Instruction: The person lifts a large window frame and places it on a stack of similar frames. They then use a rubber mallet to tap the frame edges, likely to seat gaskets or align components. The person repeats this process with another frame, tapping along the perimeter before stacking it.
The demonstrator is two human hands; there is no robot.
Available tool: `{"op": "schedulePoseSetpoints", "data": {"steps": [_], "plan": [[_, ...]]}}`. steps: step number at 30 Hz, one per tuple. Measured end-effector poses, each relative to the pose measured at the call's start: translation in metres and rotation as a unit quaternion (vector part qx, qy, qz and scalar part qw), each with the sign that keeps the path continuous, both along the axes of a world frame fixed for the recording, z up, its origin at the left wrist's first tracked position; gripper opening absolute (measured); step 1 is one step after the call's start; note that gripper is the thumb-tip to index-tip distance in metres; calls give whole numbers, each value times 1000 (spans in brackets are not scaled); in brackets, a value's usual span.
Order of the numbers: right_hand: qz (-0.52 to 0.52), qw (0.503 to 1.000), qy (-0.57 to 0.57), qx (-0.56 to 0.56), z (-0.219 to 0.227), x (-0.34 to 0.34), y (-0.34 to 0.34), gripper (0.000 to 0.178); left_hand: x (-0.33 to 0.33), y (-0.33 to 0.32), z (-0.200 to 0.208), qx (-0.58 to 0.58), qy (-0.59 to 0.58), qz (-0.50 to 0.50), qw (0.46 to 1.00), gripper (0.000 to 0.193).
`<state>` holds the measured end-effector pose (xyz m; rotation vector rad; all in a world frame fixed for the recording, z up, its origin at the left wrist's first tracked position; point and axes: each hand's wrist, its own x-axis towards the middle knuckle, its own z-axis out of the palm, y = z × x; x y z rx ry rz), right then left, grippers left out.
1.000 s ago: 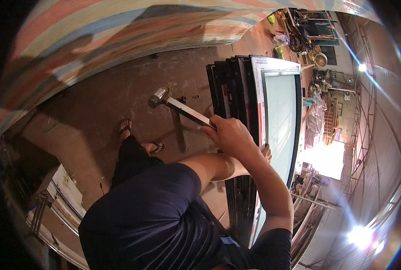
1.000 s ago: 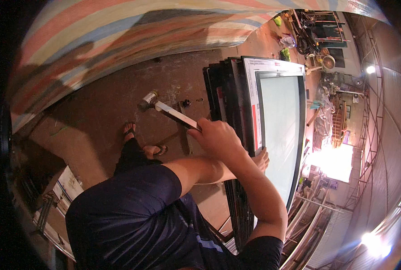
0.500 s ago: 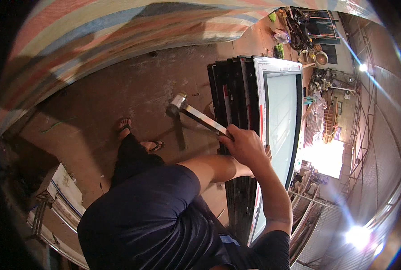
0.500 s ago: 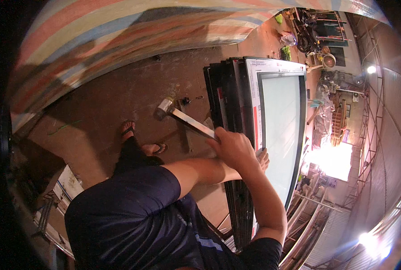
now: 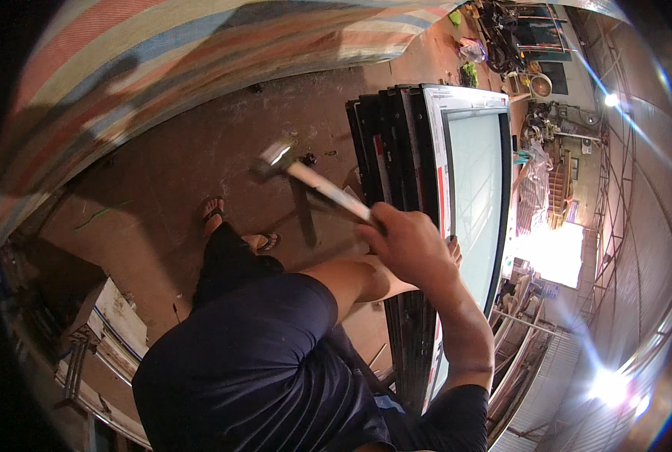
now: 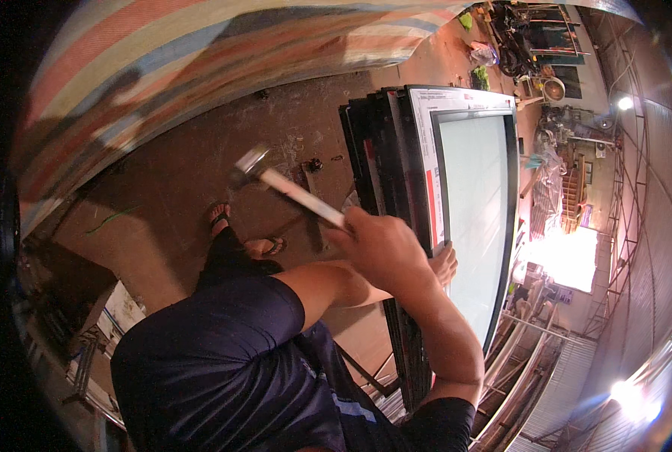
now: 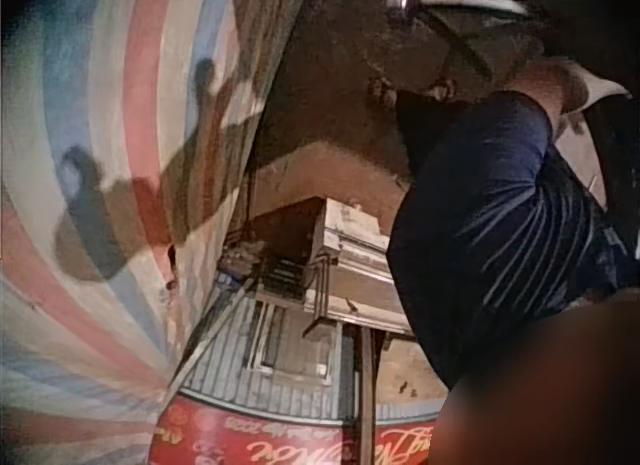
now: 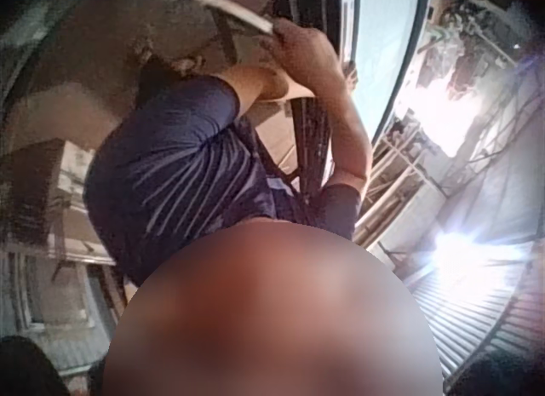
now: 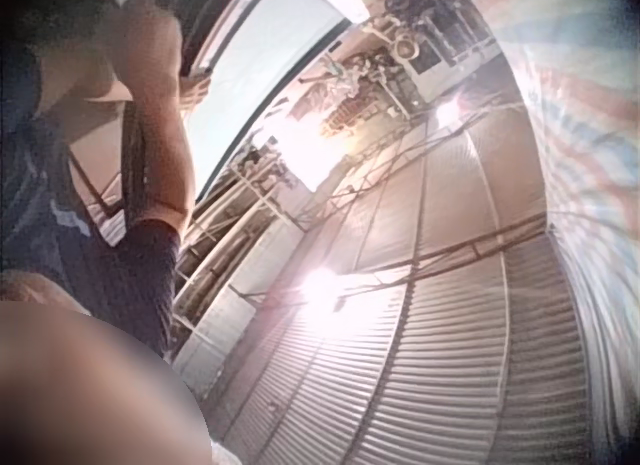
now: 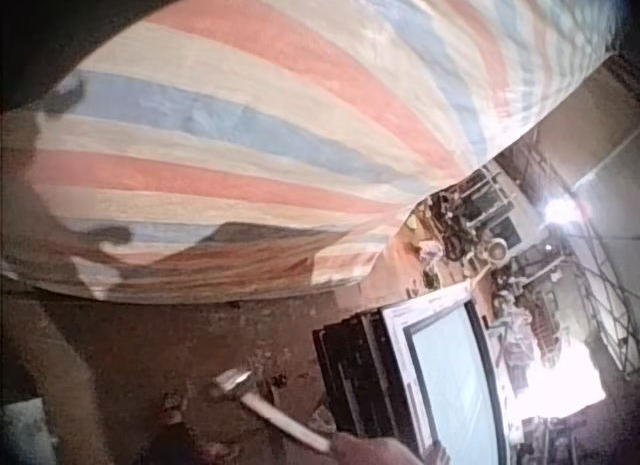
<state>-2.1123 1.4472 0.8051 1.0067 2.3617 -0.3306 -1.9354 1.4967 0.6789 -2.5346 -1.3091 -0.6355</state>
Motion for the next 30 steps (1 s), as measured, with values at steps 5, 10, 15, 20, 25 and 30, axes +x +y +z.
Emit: {"op": "schedulePoseSetpoints", "data": {"steps": [5, 10, 15, 20, 25, 30], "plan": [[56, 994, -88, -13, -64, 2, 22, 45, 13, 3, -11, 41, -30, 23, 998, 59], [-33, 982, -169, 78, -61, 54, 69, 48, 21, 1, -3, -36, -57, 31, 997, 63], [32, 987, -154, -14, -64, 53, 50, 48, 6, 6, -1, -31, -51, 24, 998, 63], [52, 978, -138, -150, -64, 11, 37, 45, -1, 5, -9, -24, -57, 20, 998, 64], [32, 980, -155, -122, -37, 30, 40, 43, 9, -1, -10, -20, -55, 8, 998, 64], [-50, 984, -170, -29, -26, 85, 32, 40, 24, -10, -3, -37, -65, -7, 997, 64]]}}
